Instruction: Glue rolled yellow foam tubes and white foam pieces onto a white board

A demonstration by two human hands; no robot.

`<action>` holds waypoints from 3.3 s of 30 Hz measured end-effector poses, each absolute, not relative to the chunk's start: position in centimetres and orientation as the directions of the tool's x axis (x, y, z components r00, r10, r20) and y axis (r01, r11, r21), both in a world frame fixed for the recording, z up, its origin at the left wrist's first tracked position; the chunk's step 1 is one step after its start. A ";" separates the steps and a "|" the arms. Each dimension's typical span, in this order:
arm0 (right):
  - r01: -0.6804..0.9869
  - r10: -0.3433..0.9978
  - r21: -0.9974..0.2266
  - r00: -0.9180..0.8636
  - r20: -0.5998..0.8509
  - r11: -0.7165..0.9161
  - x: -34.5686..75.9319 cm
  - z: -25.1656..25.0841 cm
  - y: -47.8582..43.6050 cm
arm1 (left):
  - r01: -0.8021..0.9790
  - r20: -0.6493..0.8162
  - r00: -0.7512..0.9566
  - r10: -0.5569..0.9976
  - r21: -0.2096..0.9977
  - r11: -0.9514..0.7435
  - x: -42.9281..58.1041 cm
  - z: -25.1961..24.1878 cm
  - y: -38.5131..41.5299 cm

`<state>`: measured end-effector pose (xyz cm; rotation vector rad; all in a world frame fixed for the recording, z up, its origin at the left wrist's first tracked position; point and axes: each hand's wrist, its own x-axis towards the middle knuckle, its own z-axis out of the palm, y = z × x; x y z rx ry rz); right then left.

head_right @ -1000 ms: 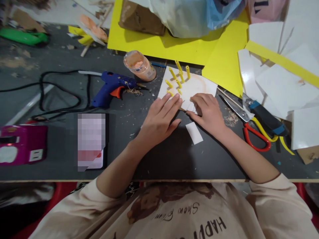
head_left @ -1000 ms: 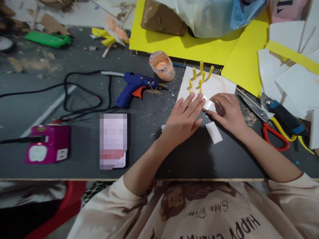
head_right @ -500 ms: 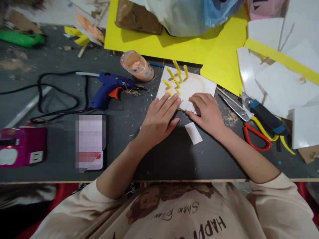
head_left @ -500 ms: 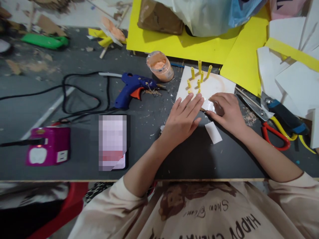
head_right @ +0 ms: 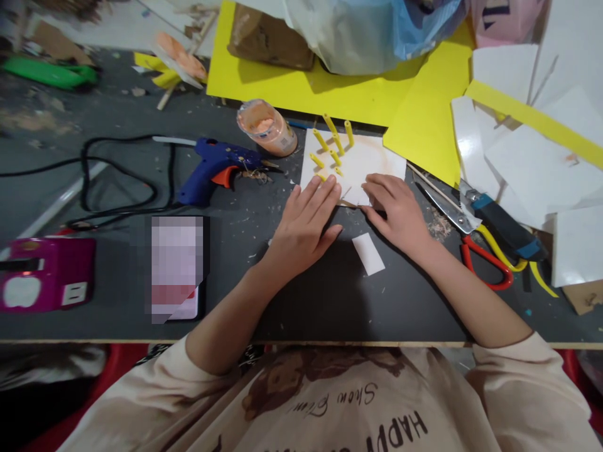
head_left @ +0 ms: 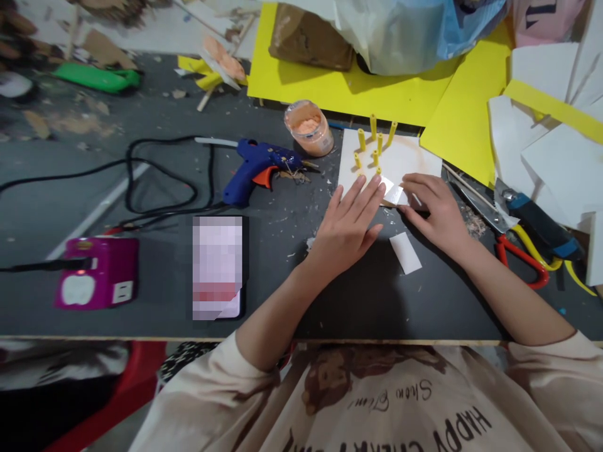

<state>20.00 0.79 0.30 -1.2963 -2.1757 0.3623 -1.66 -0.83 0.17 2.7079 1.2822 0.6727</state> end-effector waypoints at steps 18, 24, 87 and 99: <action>0.720 0.894 -0.531 -0.340 0.292 0.447 20.1 0.3 0.9 | 0.725 0.331 0.544 0.771 0.278 -0.631 -0.9 -0.1 -0.5; 0.713 0.899 -0.549 -0.330 0.286 0.437 20.0 0.5 0.9 | 0.723 0.342 0.542 0.768 0.276 -0.634 -0.9 -0.3 -0.5; 0.949 0.843 -0.311 0.134 0.521 0.041 37.1 2.1 -5.5 | 0.596 0.244 0.685 0.686 0.353 -0.721 -0.1 2.1 -5.6; 0.979 0.933 -0.186 0.141 0.331 -0.082 38.8 2.2 -7.4 | 0.562 0.177 0.749 0.639 0.341 -0.754 -2.2 2.1 -4.7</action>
